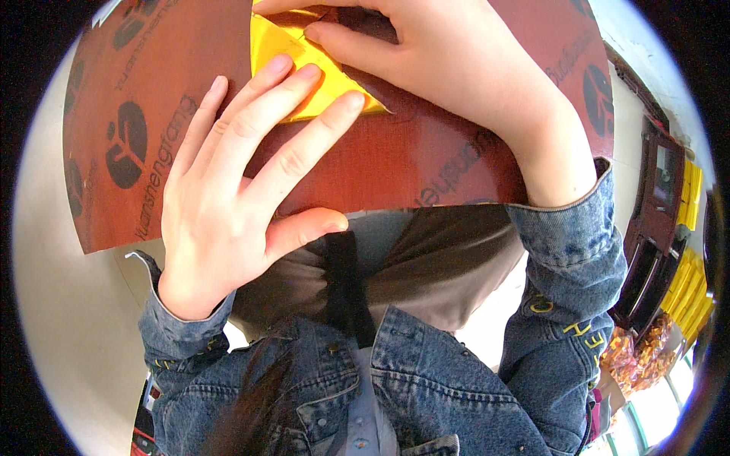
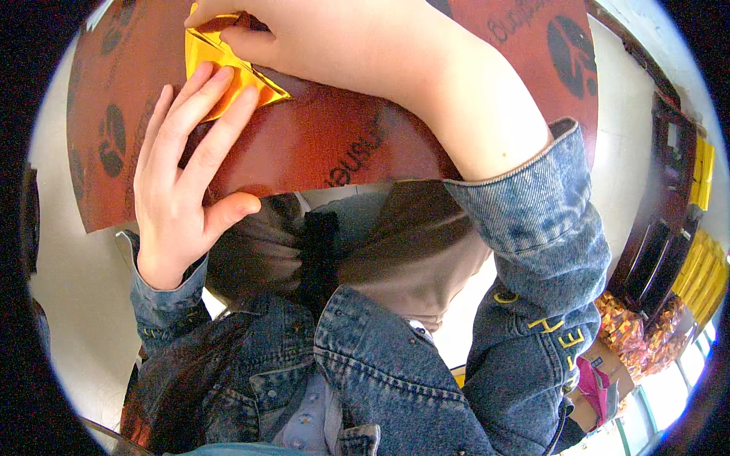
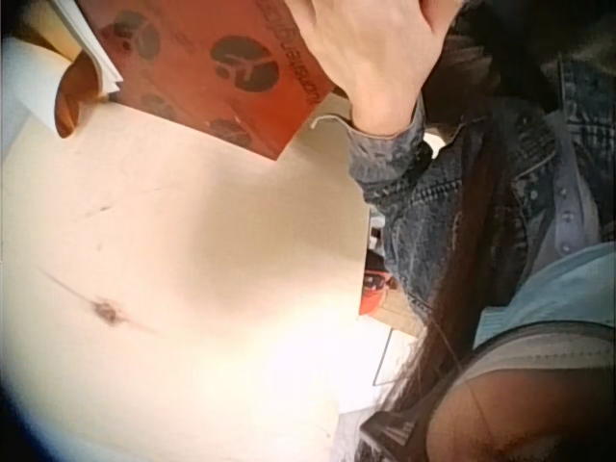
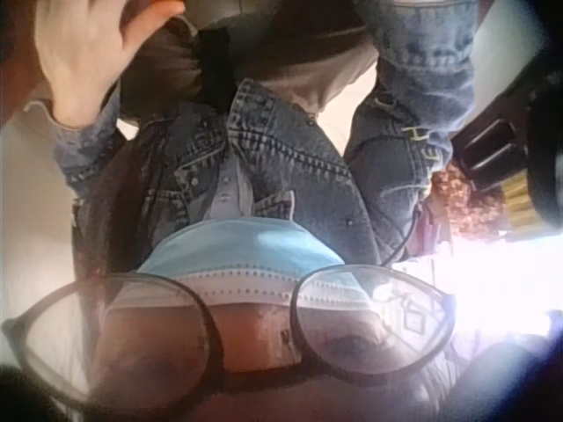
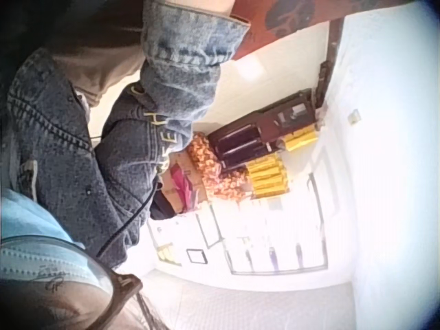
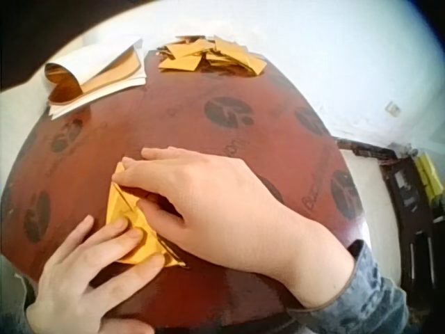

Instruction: The person folds a yellow sheet of paper into a small origami shape on a reddish-brown table, then sets it aside. They then pick up a white sheet, fold it in half, and continue folding it into a rectangular shape.

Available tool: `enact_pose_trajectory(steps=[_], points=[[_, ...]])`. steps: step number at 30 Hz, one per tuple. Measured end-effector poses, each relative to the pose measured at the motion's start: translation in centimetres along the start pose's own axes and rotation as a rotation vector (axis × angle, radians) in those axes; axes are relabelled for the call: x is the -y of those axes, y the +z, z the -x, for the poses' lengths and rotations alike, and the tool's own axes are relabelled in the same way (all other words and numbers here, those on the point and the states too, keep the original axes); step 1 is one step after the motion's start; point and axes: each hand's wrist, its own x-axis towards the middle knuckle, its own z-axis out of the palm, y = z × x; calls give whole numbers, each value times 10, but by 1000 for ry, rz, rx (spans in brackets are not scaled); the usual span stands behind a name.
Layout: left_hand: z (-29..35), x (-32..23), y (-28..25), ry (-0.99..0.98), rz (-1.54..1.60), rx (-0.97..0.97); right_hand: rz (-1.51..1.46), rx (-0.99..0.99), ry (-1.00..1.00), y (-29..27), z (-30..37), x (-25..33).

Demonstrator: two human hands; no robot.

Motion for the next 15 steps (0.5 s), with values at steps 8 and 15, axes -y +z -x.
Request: enact_pose_trajectory(steps=[8, 15], points=[[1, -2, 0, -5, 36, -31, 143, 73, 8, -3, -5, 10], [-3, -12, 1, -63, 19, -16, 93, 91, 44, -10, -2, 8]])
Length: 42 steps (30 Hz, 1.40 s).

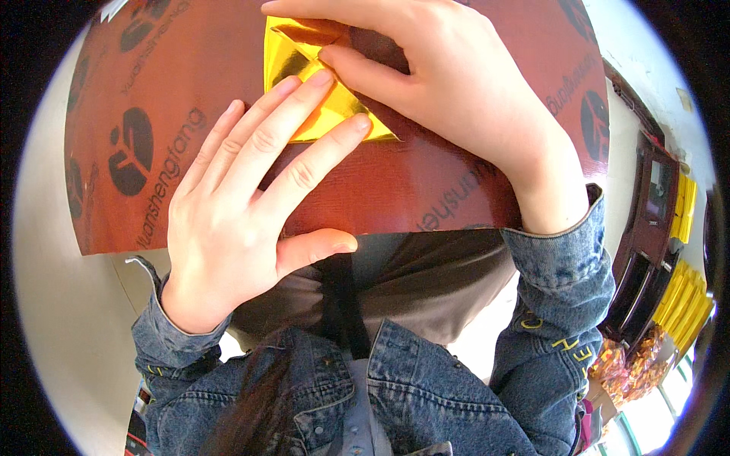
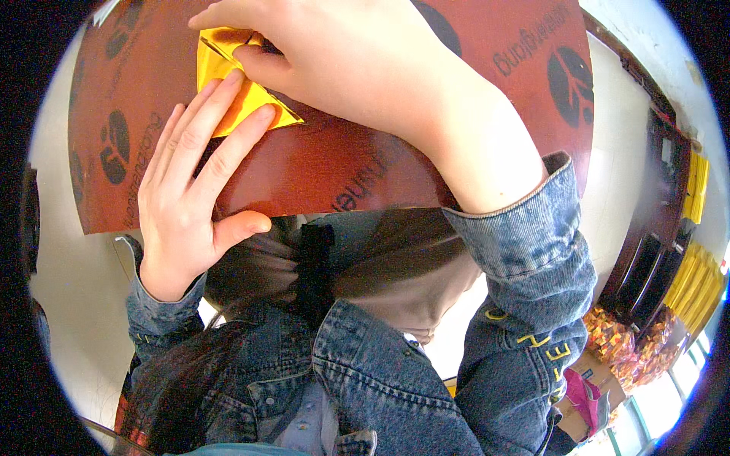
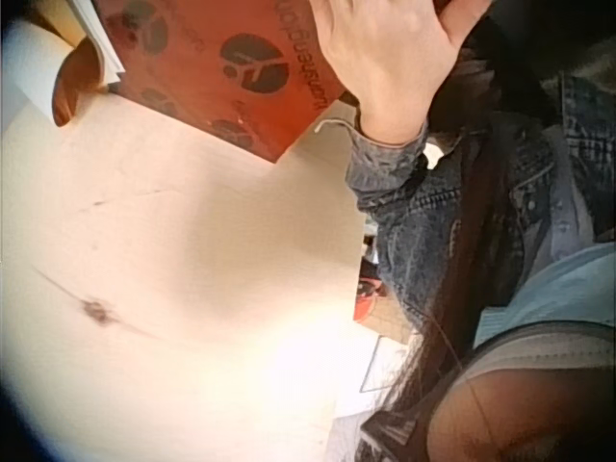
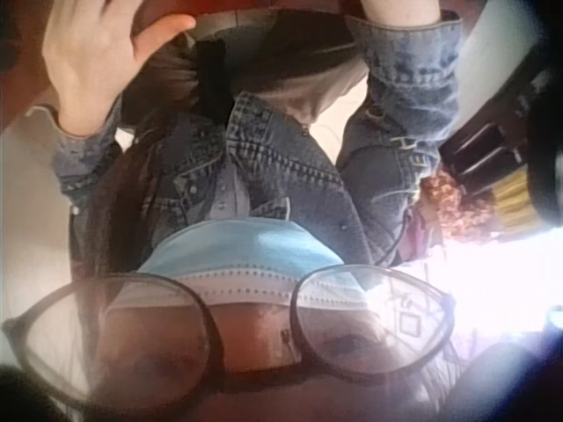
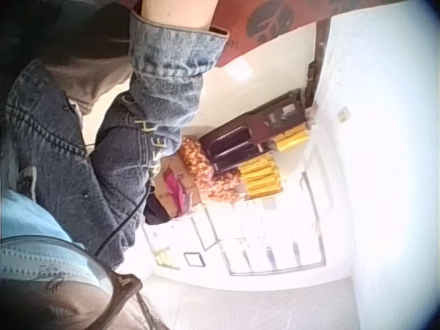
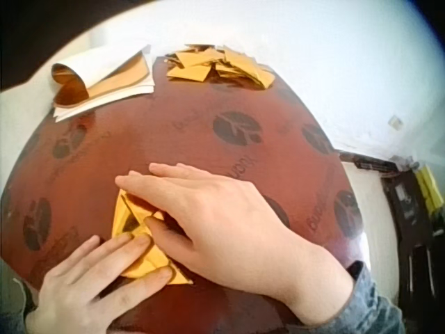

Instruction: The person folds a yellow sheet of paper into a small origami shape on a reddish-brown table, then sets it aside. They then pick up a white sheet, fold it in half, and continue folding it into a rectangular shape.

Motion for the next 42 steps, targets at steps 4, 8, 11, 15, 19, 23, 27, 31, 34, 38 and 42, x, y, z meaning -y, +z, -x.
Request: enact_pose_trajectory(steps=[4, 8, 11, 15, 19, 23, 27, 31, 34, 38, 42], points=[[0, 1, -1, -2, -13, 9, -58, -34, -54, 1, -2, -3], [-1, -1, -1, -18, 9, 4, 61, 15, -10, 0, 2, 1], [-2, -4, -1, -28, 13, 5, -42, -25, -38, -1, 2, -4], [-2, -5, -1, -27, 6, -2, -73, -49, -49, 1, 5, -9], [-2, -7, -1, -24, 18, -6, 78, 5, 8, 6, 5, -9], [-1, -9, -2, -38, 26, -6, 20, 24, 24, 4, 5, -10], [-1, -9, -1, -33, -1, -14, -90, -49, -60, -1, 7, -9], [-1, -10, 0, -27, -8, -20, -72, -43, -33, -5, 12, -3], [-1, -11, 1, -14, -16, -20, 6, -38, -17, -6, 13, 0], [-3, -13, 2, -7, -2, -43, -15, 37, 76, -12, 14, 1], [-7, -16, 1, 10, 17, -55, -22, -54, 33, -12, 12, -6]])
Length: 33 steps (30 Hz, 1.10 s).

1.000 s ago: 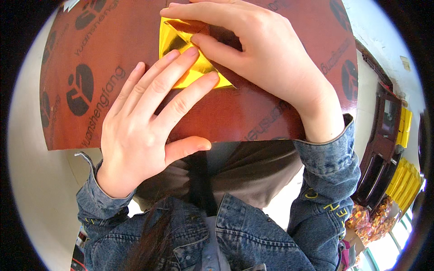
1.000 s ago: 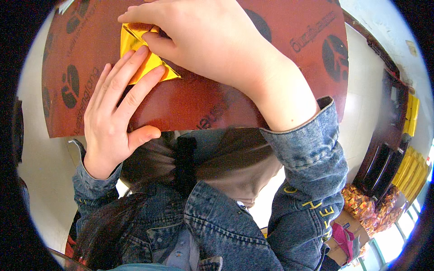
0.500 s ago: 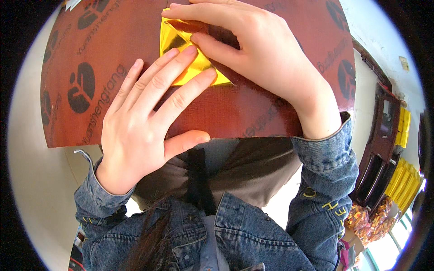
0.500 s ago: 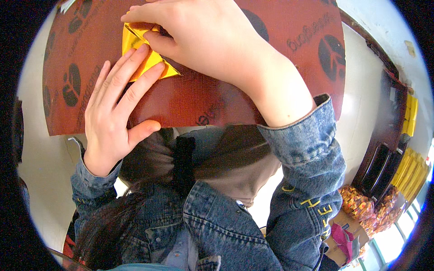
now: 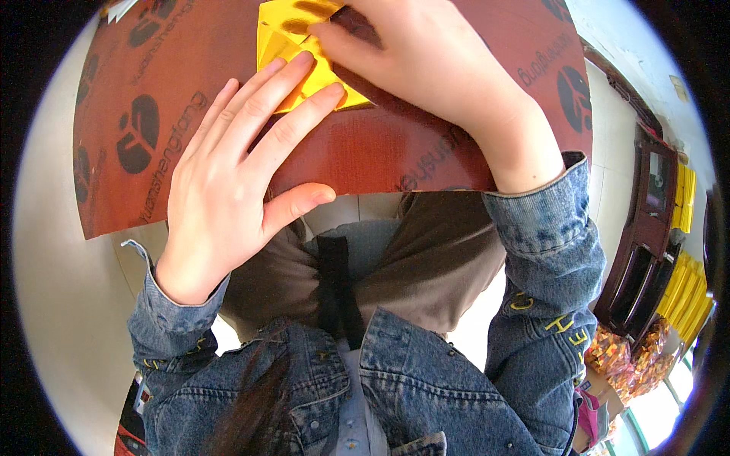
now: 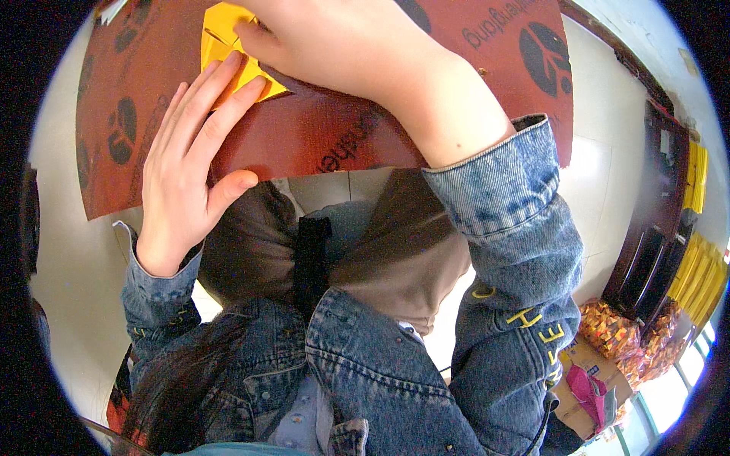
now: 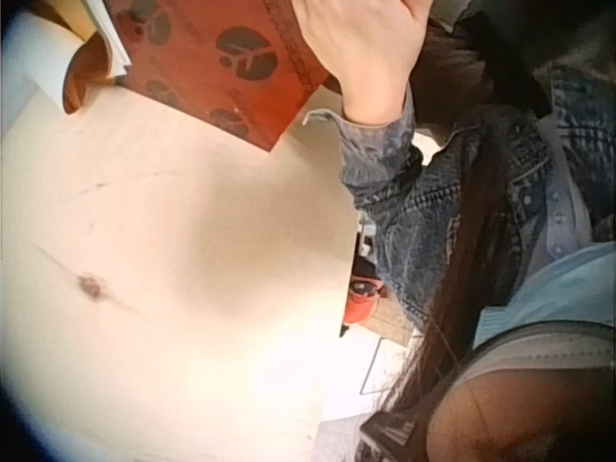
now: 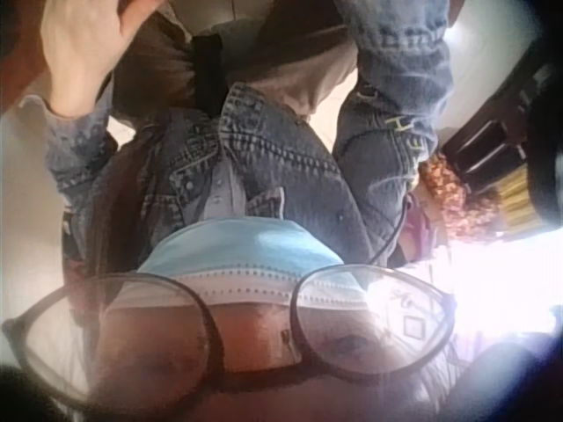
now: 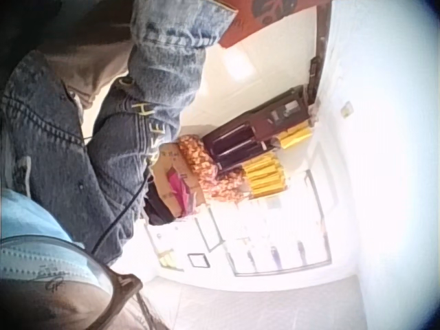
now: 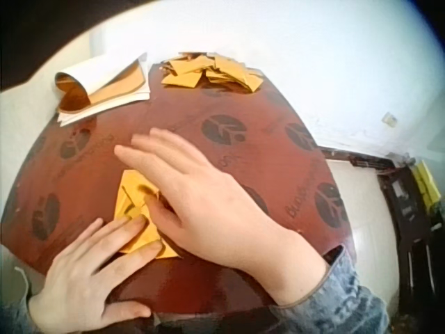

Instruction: The person folds a yellow sheet of paper into a small origami shape on a reddish-brown table, then sets it aside. They then pick up a white sheet, fold it in half, and continue folding it into a rectangular shape.

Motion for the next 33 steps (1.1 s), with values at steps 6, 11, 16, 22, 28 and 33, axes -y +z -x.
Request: enact_pose_trajectory(steps=[6, 11, 16, 22, 28, 33], points=[[-8, -4, -3, 51, 30, -25, 257, -339, -407, -6, 5, -12], [-14, -6, 5, 29, 117, -84, 102, -113, -182, -19, 45, 13], [-38, 16, 12, 44, 109, -63, 244, 33, -56, -25, 55, 6], [-51, 42, 25, 71, 117, -76, 396, 28, -5, -10, 47, -7], [-42, 32, 42, 50, 130, -93, 604, -24, 20, 4, 76, -3], [-50, 24, 54, 51, 119, -74, 683, -168, 49, -3, 102, -15]])
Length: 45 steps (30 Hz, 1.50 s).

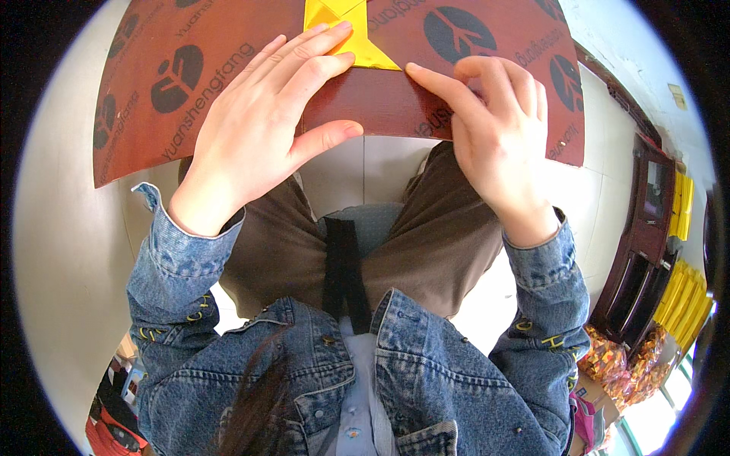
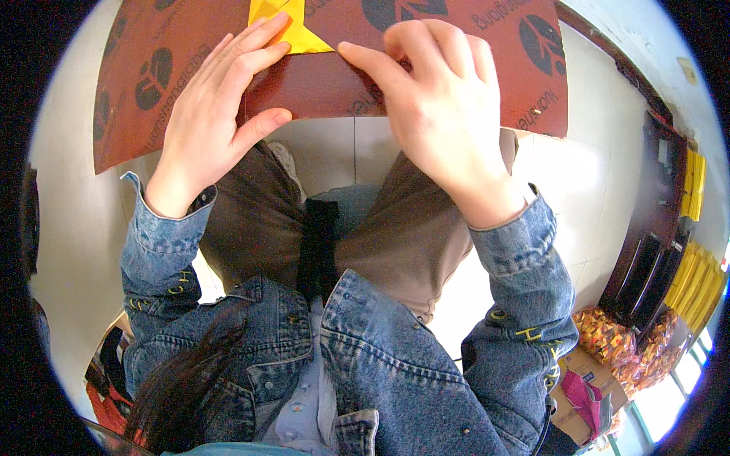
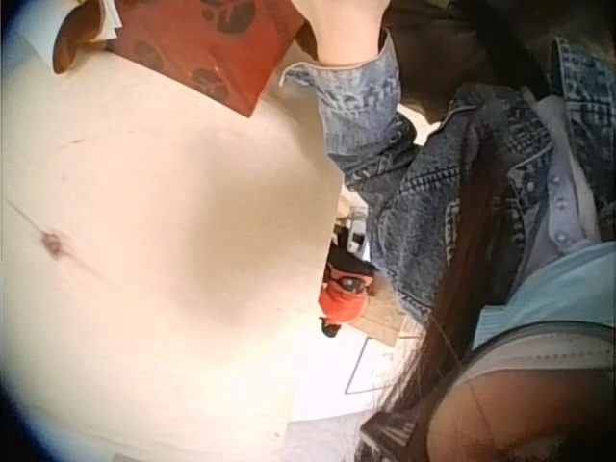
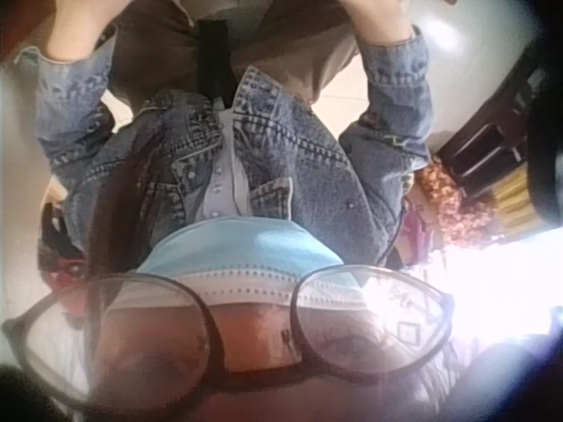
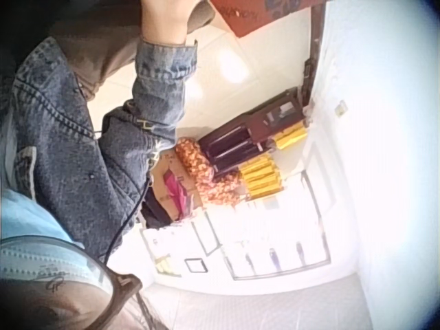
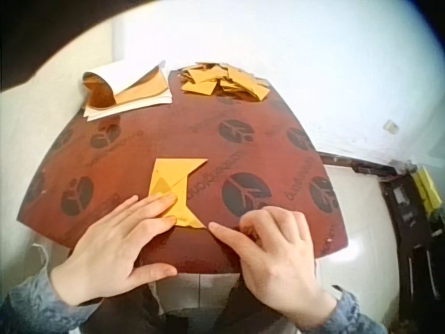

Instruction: The person folds a yellow sheet of paper into a small origami shape on a reddish-brown table, then sets it aside. They then pick up a white sheet, fold it in half, and continue folding it into a rectangular shape.

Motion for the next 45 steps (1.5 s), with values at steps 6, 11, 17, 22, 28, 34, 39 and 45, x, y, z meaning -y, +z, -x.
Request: enact_pose_trajectory(steps=[6, 11, 17, 22, 28, 34, 39, 45], points=[[-4, -6, 5, -1, 7, -29, -29, 41, 106, -6, 11, 1], [-10, -8, -3, 9, -1, -29, -131, 36, 170, -8, -7, 12], [-11, -11, -7, 26, -23, -76, -150, 154, 77, -4, -14, 20], [-17, -14, -8, 32, -11, -102, -173, 93, 32, -6, -13, 16], [-15, -33, -29, -105, -136, 152, -277, 155, 35, -14, -13, 14], [2, -29, -31, -29, -470, 8, -332, 286, 64, -13, -21, 19], [10, -24, -9, -113, -313, -106, -345, 247, 83, -17, -18, 18], [20, -26, -9, -188, -391, -155, -221, 180, 46, -14, -13, 18]])
